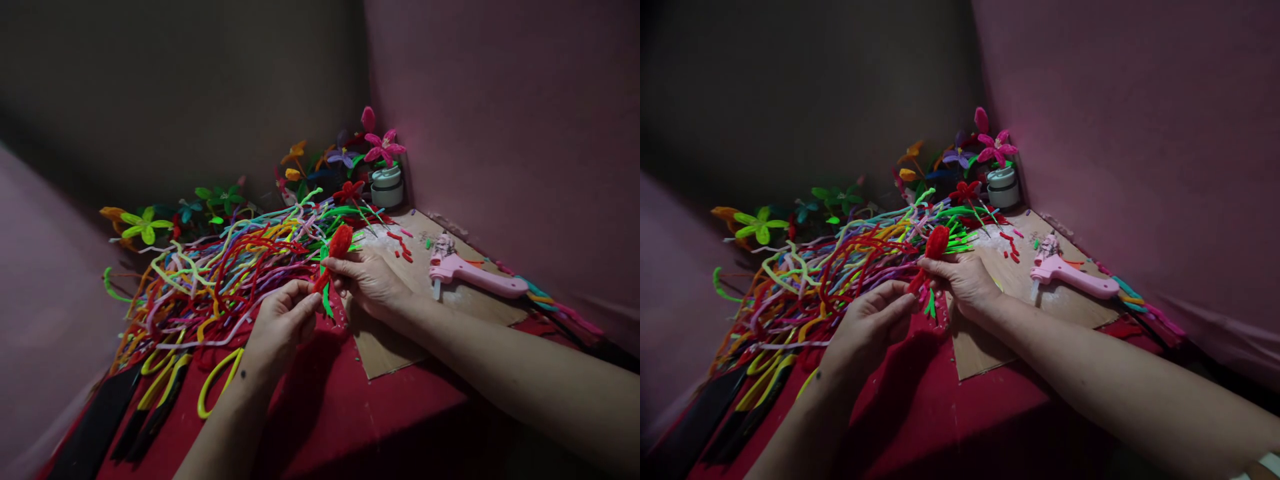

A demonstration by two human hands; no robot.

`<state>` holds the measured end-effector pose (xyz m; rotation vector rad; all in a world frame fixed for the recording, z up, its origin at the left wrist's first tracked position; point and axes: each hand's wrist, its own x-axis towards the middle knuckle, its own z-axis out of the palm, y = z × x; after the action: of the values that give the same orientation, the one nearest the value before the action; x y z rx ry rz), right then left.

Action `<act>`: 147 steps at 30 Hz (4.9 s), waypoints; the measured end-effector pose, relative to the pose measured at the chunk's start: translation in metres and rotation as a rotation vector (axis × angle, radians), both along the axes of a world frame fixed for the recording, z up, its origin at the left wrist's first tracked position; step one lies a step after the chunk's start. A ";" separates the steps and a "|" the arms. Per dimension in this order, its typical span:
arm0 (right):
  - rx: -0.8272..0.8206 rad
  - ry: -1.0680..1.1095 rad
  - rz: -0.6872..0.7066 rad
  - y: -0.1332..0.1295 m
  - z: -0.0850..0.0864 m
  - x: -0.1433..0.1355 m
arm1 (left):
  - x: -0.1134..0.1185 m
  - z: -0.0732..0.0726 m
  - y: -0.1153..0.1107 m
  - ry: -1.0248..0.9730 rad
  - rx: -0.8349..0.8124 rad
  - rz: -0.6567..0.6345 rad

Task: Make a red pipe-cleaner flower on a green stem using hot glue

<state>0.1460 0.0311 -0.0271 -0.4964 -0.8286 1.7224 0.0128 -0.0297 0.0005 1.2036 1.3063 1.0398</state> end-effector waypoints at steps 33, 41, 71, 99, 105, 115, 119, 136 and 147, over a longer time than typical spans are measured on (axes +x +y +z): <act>-0.129 0.112 0.020 -0.012 0.003 -0.003 | 0.024 -0.013 0.014 0.997 0.832 0.116; -0.332 0.106 -0.001 0.003 -0.011 0.002 | 0.032 -0.009 0.025 1.322 0.792 0.097; 0.094 -0.144 -0.052 -0.005 0.005 0.006 | 0.014 -0.009 0.028 0.662 0.602 0.094; 0.016 -0.019 0.099 -0.009 0.011 0.006 | 0.010 -0.002 0.033 -0.102 0.189 0.097; -0.031 -0.119 -0.065 -0.005 0.008 0.005 | 0.001 0.013 0.034 -0.317 0.141 0.012; 0.111 -0.137 -0.098 -0.004 0.008 0.007 | -0.001 0.009 0.034 -0.388 0.039 -0.072; 0.146 -0.142 -0.088 -0.007 0.010 0.007 | 0.007 0.011 0.030 -0.283 0.085 -0.036; 0.042 -0.041 0.067 -0.005 0.009 0.005 | 0.012 0.011 0.021 0.081 0.300 0.071; 0.142 -0.056 -0.014 -0.011 0.004 0.002 | 0.012 -0.002 0.021 0.601 0.783 0.273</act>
<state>0.1482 0.0206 -0.0234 -0.4547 -0.9777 1.6303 0.0245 -0.0083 -0.0012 2.0820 1.6015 1.5367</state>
